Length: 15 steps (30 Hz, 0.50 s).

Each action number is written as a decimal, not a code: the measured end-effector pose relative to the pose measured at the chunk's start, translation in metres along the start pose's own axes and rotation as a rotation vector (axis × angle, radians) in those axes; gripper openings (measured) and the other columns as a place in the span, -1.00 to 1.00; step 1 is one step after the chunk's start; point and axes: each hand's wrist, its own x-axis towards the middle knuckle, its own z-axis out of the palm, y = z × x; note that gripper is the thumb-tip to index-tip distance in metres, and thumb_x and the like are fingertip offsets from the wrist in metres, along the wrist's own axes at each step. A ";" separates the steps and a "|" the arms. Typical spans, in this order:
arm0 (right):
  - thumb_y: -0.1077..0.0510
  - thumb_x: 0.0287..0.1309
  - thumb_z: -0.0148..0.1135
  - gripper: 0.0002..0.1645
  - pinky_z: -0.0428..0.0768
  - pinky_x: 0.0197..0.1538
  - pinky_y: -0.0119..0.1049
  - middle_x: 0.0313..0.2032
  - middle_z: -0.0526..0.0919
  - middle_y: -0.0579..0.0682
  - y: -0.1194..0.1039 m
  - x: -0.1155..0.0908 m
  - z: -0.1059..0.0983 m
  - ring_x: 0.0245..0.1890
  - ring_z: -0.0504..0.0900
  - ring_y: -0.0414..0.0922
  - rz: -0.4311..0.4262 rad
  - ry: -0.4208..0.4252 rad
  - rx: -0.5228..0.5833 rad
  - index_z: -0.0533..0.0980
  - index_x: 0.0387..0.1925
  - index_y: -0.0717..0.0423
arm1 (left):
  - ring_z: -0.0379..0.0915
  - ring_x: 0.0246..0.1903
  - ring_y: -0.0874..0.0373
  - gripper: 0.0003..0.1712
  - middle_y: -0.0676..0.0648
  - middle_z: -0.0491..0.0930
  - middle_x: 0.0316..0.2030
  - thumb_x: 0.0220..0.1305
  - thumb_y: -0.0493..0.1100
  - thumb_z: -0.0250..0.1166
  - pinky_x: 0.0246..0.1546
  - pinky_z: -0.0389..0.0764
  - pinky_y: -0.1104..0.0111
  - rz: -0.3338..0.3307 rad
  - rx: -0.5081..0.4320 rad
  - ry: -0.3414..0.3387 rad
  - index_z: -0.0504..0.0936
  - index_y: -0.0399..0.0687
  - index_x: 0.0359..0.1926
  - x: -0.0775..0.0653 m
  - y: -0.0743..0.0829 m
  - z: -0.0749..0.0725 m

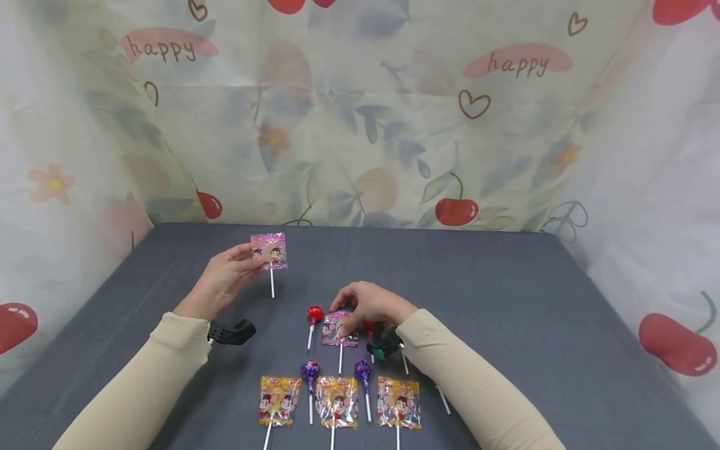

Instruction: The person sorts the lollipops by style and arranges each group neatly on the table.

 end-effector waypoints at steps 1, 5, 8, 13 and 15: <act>0.19 -0.18 0.58 -0.60 0.51 -0.15 -0.28 -0.13 0.54 -0.11 0.000 0.000 0.000 -0.17 0.43 -0.10 0.000 0.000 0.001 0.65 -0.23 -0.16 | 0.52 -0.20 0.30 -0.41 -0.10 0.46 0.09 0.28 -0.33 0.27 0.15 0.54 0.34 -0.007 0.008 0.003 0.36 -0.16 0.32 0.002 -0.004 0.002; 0.19 -0.18 0.58 -0.60 0.49 -0.16 -0.28 -0.13 0.53 -0.10 0.000 0.000 0.001 -0.18 0.43 -0.10 -0.003 0.004 -0.004 0.65 -0.23 -0.16 | 0.52 -0.12 0.21 -0.42 -0.17 0.44 0.17 0.27 -0.39 0.25 0.22 0.49 0.25 -0.044 0.025 0.021 0.39 -0.17 0.31 0.007 -0.018 0.010; 0.21 -0.18 0.58 -0.59 0.49 -0.17 -0.29 -0.12 0.53 -0.10 0.000 0.000 0.001 -0.18 0.42 -0.09 -0.001 0.007 0.001 0.65 -0.23 -0.16 | 0.51 -0.03 0.12 -0.42 -0.19 0.44 0.19 0.25 -0.41 0.25 0.18 0.53 0.26 -0.074 0.021 0.041 0.41 -0.16 0.30 0.010 -0.026 0.018; 0.23 -0.18 0.58 -0.59 0.49 -0.16 -0.29 -0.10 0.52 -0.10 0.001 0.000 0.001 -0.17 0.42 -0.09 -0.002 0.005 0.004 0.65 -0.23 -0.15 | 0.51 -0.05 0.08 -0.43 -0.23 0.47 0.17 0.23 -0.46 0.24 0.14 0.56 0.25 -0.081 0.011 0.070 0.43 -0.21 0.27 0.016 -0.033 0.028; 0.23 -0.18 0.58 -0.59 0.48 -0.19 -0.29 -0.12 0.53 -0.10 0.000 0.000 0.001 -0.18 0.41 -0.10 -0.005 0.003 0.003 0.65 -0.23 -0.15 | 0.52 -0.09 0.10 -0.45 -0.24 0.49 0.14 0.22 -0.47 0.24 0.12 0.57 0.27 -0.083 0.012 0.085 0.45 -0.21 0.25 0.018 -0.034 0.029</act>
